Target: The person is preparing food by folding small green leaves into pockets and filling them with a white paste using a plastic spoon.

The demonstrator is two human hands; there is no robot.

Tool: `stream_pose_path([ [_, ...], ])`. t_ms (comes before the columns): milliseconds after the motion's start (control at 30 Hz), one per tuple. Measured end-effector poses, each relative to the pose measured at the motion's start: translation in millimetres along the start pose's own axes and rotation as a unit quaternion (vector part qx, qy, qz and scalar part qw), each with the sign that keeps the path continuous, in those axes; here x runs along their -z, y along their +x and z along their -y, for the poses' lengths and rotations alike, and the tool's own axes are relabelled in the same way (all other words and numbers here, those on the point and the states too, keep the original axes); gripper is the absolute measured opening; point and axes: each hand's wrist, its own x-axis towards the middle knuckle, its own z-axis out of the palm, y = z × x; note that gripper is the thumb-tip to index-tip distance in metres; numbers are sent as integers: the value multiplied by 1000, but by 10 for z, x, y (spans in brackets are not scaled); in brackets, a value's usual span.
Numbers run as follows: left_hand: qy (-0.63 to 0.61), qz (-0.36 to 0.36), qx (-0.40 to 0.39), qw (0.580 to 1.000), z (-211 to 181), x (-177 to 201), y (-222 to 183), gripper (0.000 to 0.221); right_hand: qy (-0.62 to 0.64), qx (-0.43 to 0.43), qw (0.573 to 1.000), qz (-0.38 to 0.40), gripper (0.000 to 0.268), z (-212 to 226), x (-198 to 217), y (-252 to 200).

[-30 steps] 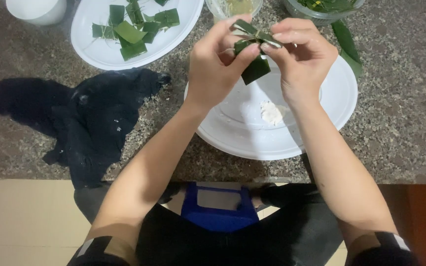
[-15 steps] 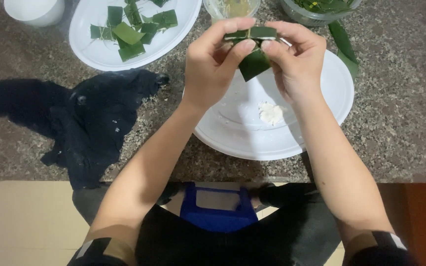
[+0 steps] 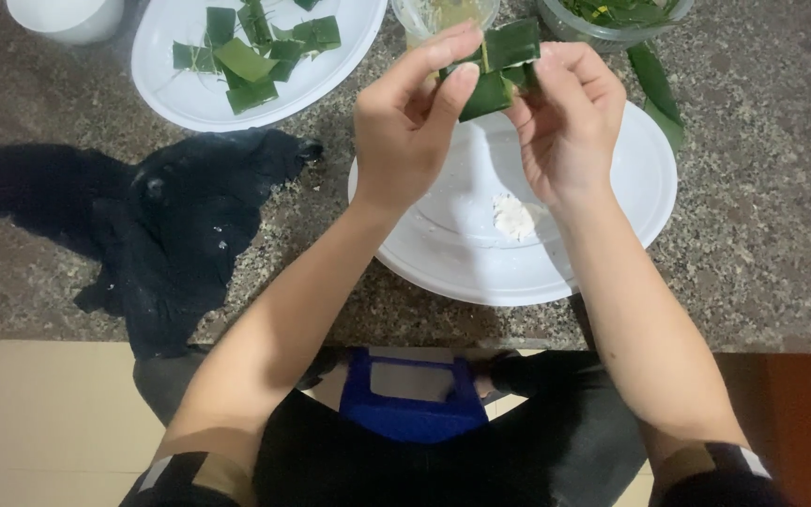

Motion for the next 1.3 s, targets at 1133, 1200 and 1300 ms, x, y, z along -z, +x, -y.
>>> stream_pose_path([
  [1133,480,165,139,850,970,1611,922,30,-62,88,992,71,37,109,115,43],
  [1200,460,192,158,852,803,1607,969,35,-61,91,992,68,36,117,113,49],
  [1300,475,142,156,854,990,1869,1013,18,-59,94,992,60,35,139,106,47],
])
